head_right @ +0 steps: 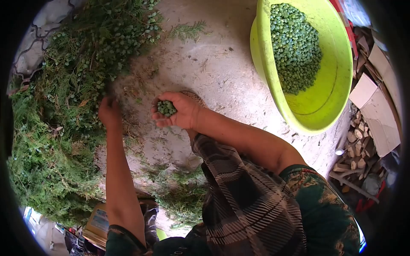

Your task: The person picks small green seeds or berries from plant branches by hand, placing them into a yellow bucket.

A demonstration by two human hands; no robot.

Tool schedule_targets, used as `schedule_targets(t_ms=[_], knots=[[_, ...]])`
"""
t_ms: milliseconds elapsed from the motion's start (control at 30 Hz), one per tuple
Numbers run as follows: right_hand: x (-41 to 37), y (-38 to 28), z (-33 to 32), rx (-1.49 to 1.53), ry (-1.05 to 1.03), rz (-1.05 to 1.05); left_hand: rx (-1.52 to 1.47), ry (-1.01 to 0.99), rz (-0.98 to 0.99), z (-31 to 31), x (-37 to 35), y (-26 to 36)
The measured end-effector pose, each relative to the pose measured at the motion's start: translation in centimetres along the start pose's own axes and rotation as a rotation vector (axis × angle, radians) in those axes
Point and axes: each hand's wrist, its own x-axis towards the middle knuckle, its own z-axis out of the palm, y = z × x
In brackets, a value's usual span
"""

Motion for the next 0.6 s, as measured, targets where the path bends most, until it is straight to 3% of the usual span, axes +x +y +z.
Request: schedule_targets(t_ms=[33,100,133,200,333,400,467,500,533,600], knots=[[0.1,0.1,0.1,-0.011,0.007,-0.008,-0.001,-0.002,-0.001,-0.3,-0.4,0.2],[0.2,0.2,-0.1,-0.022,0.017,-0.013,-0.659,-0.071,-0.453,-1.5,-1.6,1.6],[0.3,0.2,-0.2,-0.041,0.007,-0.015,-0.658,-0.073,-0.456,-2.0,-2.4,2.0],[0.3,0.4,0.0,-0.062,-0.007,-0.016,-1.483,-0.152,-0.590,-3.2,-3.8,3.0],[-0.1,0.6,1.1,-0.120,0.010,-0.006,-1.549,-0.256,-0.511,-4.7,-6.5,6.6],[0.0,1.1,1.3,-0.169,0.008,-0.029,-1.278,-0.285,-0.461,-5.2,-7.6,8.8],[0.4,1.5,1.3,-0.101,-0.013,0.015,-1.083,-0.470,-0.311,-5.6,-8.2,9.9],[0.4,1.7,1.3,-0.105,0.070,0.001,-1.070,-0.507,-0.333,-5.4,-8.6,10.6],[0.3,1.8,1.1,-0.113,0.036,0.002,-0.962,-0.537,-0.122,-5.6,-8.7,11.3],[-0.6,1.5,2.2,-0.088,0.036,0.047,-0.884,-0.484,-0.054,-7.2,-8.9,13.5]])
